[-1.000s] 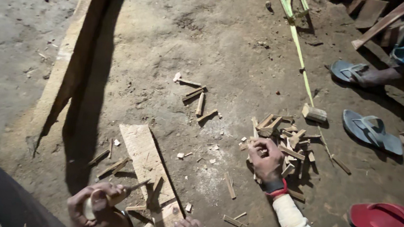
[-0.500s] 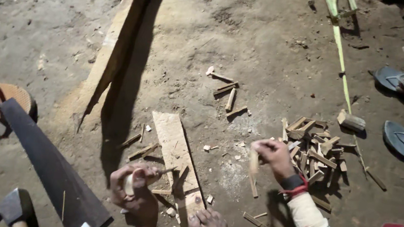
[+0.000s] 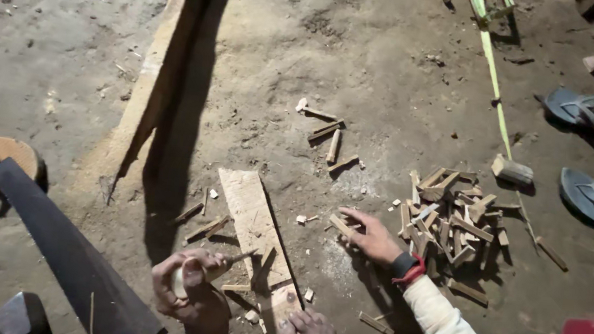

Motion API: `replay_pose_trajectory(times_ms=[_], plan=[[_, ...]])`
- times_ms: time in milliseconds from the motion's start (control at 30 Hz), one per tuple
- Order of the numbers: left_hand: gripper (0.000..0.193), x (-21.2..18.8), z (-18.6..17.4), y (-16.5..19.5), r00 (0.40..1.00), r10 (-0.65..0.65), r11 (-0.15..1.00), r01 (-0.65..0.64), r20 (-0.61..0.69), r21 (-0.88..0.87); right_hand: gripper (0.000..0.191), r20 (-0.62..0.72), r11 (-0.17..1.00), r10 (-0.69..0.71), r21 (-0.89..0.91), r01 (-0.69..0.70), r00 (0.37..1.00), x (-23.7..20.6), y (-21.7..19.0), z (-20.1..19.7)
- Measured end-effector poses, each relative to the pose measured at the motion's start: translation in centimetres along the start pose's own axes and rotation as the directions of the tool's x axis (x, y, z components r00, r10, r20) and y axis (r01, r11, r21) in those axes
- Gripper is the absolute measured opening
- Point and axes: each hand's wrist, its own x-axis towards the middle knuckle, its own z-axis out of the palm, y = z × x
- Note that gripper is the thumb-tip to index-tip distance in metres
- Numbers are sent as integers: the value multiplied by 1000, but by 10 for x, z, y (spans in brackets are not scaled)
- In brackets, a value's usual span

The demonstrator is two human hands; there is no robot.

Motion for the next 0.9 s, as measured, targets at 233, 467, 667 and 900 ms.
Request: replay_pose_trajectory(times_ms=[233, 467, 667, 900], plan=[[19, -4, 1, 1, 999, 35, 999, -35, 3, 34, 53, 5, 917, -335, 230, 325, 942, 52, -105, 15], [17, -10, 6, -5, 1000, 28, 996, -29, 15, 84, 24, -541, 656, -750, -535, 532, 381, 137, -142, 100], [16, -15, 5, -8, 996, 21, 990, -33, 89, 139, 9, -422, 759, -560, -606, 237, 713, 134, -108, 130], [17, -26, 13, -5, 989, 5, 955, -49, 149, 291, 16, -373, 740, -623, -565, 364, 687, 117, -98, 123]])
